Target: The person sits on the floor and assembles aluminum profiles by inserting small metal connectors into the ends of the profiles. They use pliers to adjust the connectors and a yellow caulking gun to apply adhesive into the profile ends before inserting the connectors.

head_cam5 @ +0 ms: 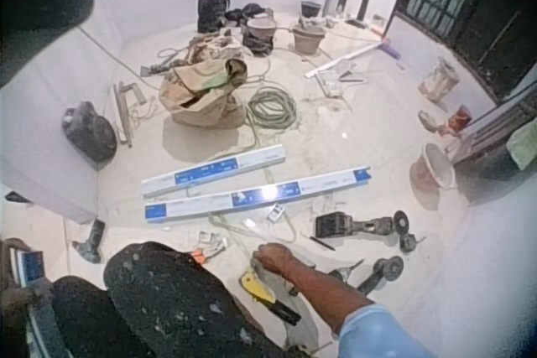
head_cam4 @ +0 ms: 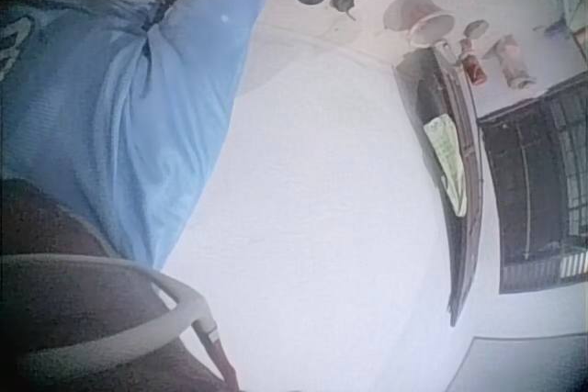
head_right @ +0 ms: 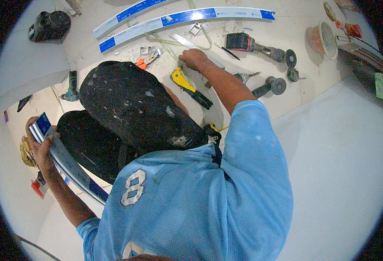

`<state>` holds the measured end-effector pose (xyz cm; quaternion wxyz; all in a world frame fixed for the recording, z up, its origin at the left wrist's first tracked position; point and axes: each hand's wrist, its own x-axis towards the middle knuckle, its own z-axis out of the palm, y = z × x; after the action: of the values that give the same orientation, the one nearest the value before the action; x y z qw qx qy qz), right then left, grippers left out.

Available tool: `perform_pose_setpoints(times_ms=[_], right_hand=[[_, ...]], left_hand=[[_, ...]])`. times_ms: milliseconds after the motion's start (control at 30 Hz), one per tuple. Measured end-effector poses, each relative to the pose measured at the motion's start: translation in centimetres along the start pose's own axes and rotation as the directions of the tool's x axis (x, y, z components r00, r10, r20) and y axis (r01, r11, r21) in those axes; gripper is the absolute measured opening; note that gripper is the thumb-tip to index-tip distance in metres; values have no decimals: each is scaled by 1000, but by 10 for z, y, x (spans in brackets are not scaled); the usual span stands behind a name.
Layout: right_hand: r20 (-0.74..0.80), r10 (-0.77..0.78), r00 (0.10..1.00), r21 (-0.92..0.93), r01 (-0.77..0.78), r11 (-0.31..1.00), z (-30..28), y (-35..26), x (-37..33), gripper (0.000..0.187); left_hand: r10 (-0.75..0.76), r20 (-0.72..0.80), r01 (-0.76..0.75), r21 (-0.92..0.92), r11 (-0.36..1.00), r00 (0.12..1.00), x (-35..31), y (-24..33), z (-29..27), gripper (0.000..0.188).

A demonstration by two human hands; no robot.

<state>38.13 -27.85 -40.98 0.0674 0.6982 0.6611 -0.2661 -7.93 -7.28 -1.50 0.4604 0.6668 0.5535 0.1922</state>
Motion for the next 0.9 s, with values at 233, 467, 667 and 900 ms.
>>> perform_pose_setpoints(times_ms=[233,467,667,900], right_hand=[[11,-18,1000,-15,19,1000,-1,1,2,30],[14,-34,999,-7,34,999,5,-1,6,26],[-11,-49,999,63,49,997,8,-5,8,34],[-164,135,977,415,-56,908,44,-9,-4,26]], left_hand=[[3,-2,-3,-19,1000,1000,1,-2,-1,82],[28,-1,-28,-27,999,1000,1,-3,0,82],[24,14,-24,-19,1000,1000,0,-4,-1,81],[16,23,-15,-40,999,1000,0,2,2,80]])
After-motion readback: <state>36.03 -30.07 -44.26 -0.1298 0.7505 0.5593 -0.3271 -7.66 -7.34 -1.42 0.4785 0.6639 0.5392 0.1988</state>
